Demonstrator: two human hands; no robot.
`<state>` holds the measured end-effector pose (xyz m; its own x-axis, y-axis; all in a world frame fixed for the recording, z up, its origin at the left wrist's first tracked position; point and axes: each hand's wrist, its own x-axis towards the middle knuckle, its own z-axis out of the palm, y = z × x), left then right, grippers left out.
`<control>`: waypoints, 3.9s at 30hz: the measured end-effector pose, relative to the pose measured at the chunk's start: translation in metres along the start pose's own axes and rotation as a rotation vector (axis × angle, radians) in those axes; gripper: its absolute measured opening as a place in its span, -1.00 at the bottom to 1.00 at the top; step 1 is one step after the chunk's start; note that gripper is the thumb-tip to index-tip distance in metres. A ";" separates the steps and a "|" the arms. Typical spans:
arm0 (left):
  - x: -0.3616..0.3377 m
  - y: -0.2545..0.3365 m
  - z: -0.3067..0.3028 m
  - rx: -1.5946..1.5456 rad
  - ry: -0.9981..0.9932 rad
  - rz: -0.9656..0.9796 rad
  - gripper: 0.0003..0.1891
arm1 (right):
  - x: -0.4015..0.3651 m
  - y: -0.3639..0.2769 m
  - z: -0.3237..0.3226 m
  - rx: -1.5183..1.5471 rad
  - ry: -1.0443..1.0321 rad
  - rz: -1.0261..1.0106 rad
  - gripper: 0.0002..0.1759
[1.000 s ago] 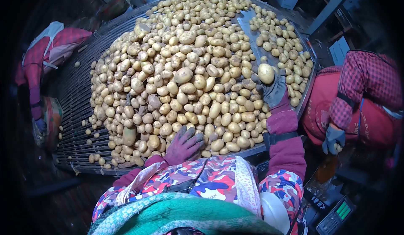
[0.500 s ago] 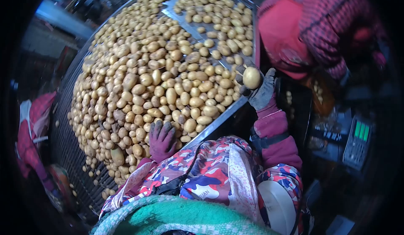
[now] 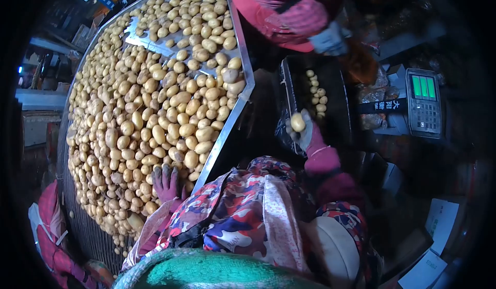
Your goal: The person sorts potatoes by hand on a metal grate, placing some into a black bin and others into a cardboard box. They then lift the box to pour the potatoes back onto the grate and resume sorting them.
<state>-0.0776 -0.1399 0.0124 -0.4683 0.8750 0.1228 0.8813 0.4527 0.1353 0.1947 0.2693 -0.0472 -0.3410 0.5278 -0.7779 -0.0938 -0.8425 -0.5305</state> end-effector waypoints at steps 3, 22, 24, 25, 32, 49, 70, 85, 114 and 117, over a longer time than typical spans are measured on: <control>0.002 0.002 -0.002 0.007 0.003 0.004 -0.25 | 0.017 -0.038 -0.046 0.126 -0.058 -0.024 -0.46; 0.059 -0.034 -0.085 0.214 0.199 -0.185 -0.31 | 0.025 0.060 0.205 -1.226 -0.831 -1.126 -0.55; 0.066 -0.067 -0.099 0.275 0.256 -0.301 -0.32 | 0.025 0.063 0.212 -1.308 -0.813 -1.195 -0.54; 0.070 -0.081 -0.104 0.304 0.287 -0.347 -0.32 | 0.022 0.062 0.213 -1.303 -0.850 -1.200 -0.54; 0.125 -0.114 -0.074 0.271 0.230 -0.410 -0.37 | 0.016 0.057 0.214 -1.294 -0.862 -1.257 -0.55; 0.203 -0.195 -0.126 0.116 0.125 -0.432 -0.47 | 0.007 0.057 0.217 -1.323 -0.821 -1.216 -0.53; 0.207 -0.168 -0.123 -0.379 0.042 -0.329 -0.20 | 0.009 0.055 0.214 -1.400 -0.782 -1.133 -0.52; 0.026 -0.013 -0.070 -2.233 0.498 -0.590 -0.16 | -0.029 0.086 0.363 -1.585 -1.167 -1.395 -0.35; 0.116 0.024 -0.039 -1.153 0.255 -0.200 0.21 | -0.066 0.059 0.264 -0.692 -1.108 0.004 -0.48; 0.123 0.030 -0.043 -1.699 0.214 -0.429 0.07 | -0.074 0.043 0.252 -0.558 -1.040 0.171 -0.35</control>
<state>-0.1109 -0.0261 0.0743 -0.7497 0.6548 -0.0965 -0.2631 -0.1610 0.9512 -0.0200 0.1666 0.0722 -0.9279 -0.1443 -0.3438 0.3590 -0.5943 -0.7197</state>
